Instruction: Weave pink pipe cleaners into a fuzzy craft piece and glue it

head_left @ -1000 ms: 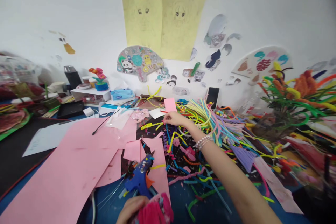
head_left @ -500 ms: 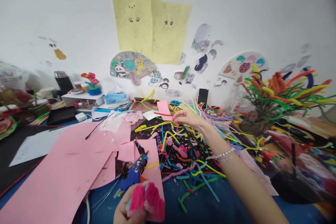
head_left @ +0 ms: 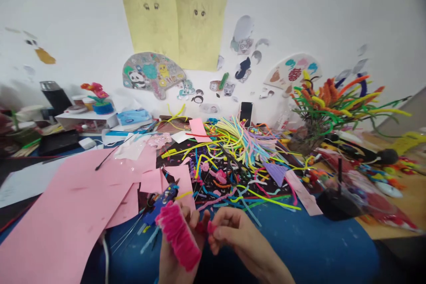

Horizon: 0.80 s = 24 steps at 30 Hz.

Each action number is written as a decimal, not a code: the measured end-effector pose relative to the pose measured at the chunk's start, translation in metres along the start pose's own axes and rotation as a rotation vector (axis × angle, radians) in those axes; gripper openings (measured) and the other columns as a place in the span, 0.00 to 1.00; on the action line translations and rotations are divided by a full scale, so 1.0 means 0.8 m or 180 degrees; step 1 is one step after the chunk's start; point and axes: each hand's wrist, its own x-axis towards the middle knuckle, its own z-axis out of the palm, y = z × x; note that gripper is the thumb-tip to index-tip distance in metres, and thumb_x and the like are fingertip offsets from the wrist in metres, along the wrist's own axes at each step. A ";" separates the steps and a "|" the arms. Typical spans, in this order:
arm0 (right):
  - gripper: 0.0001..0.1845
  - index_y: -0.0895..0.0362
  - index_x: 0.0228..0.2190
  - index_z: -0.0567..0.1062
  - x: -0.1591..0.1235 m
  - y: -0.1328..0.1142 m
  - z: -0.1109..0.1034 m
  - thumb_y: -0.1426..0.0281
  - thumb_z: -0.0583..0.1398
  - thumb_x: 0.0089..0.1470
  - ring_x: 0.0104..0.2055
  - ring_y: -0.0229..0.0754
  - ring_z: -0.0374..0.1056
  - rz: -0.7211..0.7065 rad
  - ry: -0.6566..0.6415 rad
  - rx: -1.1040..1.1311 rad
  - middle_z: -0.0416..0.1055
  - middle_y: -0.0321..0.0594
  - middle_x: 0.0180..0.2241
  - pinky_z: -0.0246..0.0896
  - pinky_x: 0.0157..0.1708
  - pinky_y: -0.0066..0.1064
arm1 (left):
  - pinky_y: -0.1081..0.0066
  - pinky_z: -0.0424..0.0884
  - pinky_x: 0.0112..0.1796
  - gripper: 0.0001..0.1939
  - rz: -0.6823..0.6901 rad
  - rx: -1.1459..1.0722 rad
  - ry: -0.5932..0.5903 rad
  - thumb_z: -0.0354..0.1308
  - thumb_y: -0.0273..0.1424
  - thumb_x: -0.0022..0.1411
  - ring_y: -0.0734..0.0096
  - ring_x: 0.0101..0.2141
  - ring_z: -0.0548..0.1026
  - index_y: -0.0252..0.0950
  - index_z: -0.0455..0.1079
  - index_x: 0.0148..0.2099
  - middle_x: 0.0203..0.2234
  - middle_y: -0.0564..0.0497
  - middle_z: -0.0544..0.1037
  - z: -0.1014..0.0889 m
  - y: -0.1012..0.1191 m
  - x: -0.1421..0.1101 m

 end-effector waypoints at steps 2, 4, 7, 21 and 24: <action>0.14 0.58 0.22 0.75 -0.001 0.014 0.003 0.68 0.73 0.34 0.19 0.34 0.69 0.0048 0.0153 0.0171 0.76 0.36 0.19 0.63 0.24 0.25 | 0.70 0.75 0.33 0.10 -0.0194 -0.0234 -0.0093 0.67 0.40 0.56 0.78 0.21 0.67 0.41 0.74 0.34 0.21 0.59 0.70 0.010 0.003 -0.006; 0.16 0.58 0.21 0.75 0.001 0.021 0.003 0.66 0.74 0.32 0.19 0.34 0.69 -0.0019 0.0237 0.0148 0.75 0.35 0.19 0.63 0.24 0.26 | 0.73 0.72 0.28 0.10 -0.0282 -0.0356 -0.0175 0.68 0.38 0.55 0.78 0.21 0.67 0.40 0.72 0.31 0.21 0.59 0.70 0.013 0.005 -0.007; 0.17 0.58 0.21 0.75 0.005 0.026 0.000 0.64 0.75 0.33 0.21 0.35 0.68 -0.0321 0.0356 -0.0179 0.73 0.34 0.18 0.63 0.26 0.27 | 0.73 0.71 0.26 0.14 -0.0148 -0.0386 -0.0213 0.70 0.42 0.51 0.77 0.20 0.66 0.40 0.70 0.28 0.19 0.60 0.68 0.011 0.005 -0.003; 0.10 0.56 0.24 0.75 0.003 0.022 -0.006 0.64 0.68 0.45 0.24 0.37 0.69 -0.0732 0.0512 -0.1067 0.74 0.35 0.22 0.64 0.29 0.27 | 0.71 0.68 0.24 0.18 -0.0182 0.0773 -0.0272 0.72 0.45 0.47 0.72 0.21 0.68 0.40 0.70 0.25 0.18 0.55 0.70 0.002 0.006 -0.014; 0.05 0.54 0.25 0.76 -0.003 0.021 -0.011 0.68 0.63 0.53 0.28 0.40 0.73 -0.1338 0.0654 -0.1949 0.77 0.37 0.24 0.65 0.31 0.28 | 0.70 0.68 0.24 0.18 -0.0276 0.0928 -0.0419 0.73 0.43 0.44 0.70 0.22 0.69 0.39 0.69 0.26 0.19 0.54 0.71 -0.011 0.009 -0.010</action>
